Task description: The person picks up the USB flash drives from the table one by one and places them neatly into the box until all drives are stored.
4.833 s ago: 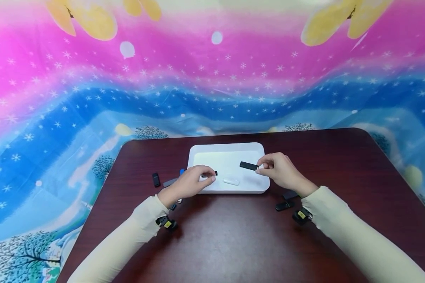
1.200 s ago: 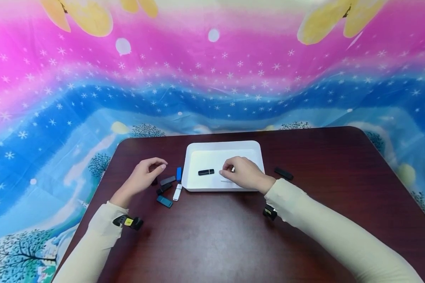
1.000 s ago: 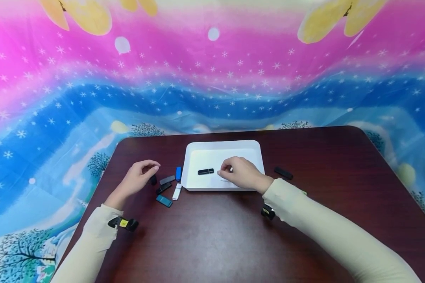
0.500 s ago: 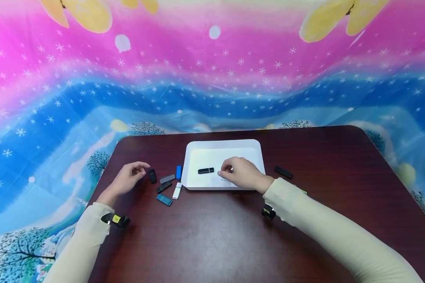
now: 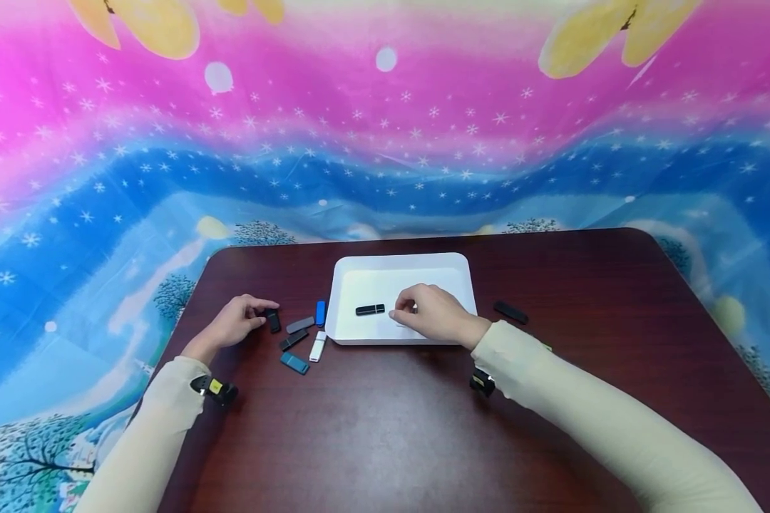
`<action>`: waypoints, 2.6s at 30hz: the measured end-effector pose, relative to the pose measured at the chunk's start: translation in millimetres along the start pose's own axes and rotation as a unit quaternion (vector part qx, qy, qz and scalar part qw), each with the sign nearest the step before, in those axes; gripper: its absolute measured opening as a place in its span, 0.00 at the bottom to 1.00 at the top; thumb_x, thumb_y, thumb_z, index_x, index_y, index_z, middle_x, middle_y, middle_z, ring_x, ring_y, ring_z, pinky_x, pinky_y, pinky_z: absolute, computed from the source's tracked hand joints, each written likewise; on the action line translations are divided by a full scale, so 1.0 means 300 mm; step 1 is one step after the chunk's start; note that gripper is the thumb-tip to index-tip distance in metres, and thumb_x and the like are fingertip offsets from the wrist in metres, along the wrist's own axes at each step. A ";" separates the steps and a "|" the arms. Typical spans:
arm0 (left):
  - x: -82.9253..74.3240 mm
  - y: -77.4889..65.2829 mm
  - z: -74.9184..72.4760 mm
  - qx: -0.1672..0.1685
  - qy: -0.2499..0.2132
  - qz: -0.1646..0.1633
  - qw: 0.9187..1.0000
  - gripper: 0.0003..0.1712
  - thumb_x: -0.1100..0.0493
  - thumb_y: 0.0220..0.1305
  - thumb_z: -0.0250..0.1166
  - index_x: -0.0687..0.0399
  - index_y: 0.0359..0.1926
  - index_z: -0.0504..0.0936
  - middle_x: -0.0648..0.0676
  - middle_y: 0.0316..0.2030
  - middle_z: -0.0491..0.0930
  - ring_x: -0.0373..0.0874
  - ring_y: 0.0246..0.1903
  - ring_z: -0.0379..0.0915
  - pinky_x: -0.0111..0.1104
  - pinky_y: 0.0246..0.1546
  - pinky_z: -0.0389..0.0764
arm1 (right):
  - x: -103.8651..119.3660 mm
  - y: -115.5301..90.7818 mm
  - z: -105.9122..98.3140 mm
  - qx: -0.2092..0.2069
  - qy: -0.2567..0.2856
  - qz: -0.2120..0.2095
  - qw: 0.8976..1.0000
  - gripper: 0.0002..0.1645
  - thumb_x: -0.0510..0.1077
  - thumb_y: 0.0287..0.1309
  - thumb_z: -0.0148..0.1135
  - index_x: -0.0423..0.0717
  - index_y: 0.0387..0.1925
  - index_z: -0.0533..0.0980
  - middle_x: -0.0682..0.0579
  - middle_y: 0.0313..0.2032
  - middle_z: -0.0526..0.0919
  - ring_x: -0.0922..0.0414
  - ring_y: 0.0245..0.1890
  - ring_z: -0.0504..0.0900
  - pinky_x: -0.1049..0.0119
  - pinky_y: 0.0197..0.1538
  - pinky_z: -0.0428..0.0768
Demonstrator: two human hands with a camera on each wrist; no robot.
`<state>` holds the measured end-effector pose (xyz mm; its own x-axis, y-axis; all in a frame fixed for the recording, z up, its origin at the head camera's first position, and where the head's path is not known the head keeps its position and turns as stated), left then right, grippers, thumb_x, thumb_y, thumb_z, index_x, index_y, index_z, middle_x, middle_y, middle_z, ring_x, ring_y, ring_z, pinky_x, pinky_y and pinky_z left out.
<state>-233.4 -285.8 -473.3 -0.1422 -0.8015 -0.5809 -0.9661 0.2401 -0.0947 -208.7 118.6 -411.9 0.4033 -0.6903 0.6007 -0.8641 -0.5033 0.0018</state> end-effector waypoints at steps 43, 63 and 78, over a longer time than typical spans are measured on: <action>0.041 -0.058 -0.016 -0.013 -0.048 -0.024 0.998 0.11 0.65 0.66 0.67 0.63 0.48 0.85 0.54 0.29 0.73 0.46 0.29 0.68 0.32 0.30 0.71 | 0.120 0.041 0.084 0.049 -0.006 -0.039 0.998 0.09 0.50 0.67 0.64 0.50 0.36 0.84 0.58 0.33 0.86 0.63 0.29 0.76 0.65 0.41 0.75; -0.067 -0.048 -0.055 -0.036 -0.058 0.016 0.998 0.09 0.65 0.65 0.68 0.61 0.46 0.86 0.53 0.29 0.74 0.44 0.28 0.69 0.29 0.27 0.69 | 0.092 0.032 0.064 0.041 -0.022 -0.034 0.998 0.10 0.49 0.67 0.63 0.49 0.38 0.85 0.57 0.35 0.87 0.64 0.28 0.76 0.65 0.41 0.76; -0.200 -0.015 -0.070 -0.022 -0.047 0.061 0.997 0.09 0.63 0.66 0.68 0.59 0.47 0.85 0.53 0.30 0.73 0.47 0.32 0.69 0.34 0.33 0.70 | 0.055 0.028 0.027 0.029 -0.022 -0.015 0.999 0.09 0.49 0.66 0.64 0.50 0.36 0.85 0.58 0.29 0.84 0.62 0.30 0.76 0.64 0.40 0.76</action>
<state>-225.0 -250.2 -421.0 -0.2398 -0.7121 -0.6598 -0.9518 0.3063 0.0153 -206.8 98.8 -408.4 0.4433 -0.6953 0.5657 -0.8326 -0.5532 -0.0276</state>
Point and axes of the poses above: each hand's wrist, its own y-axis towards the middle knuckle, its own z-axis out of the palm, x = y × z, the point moved 1 cm from there along y, towards the middle knuckle
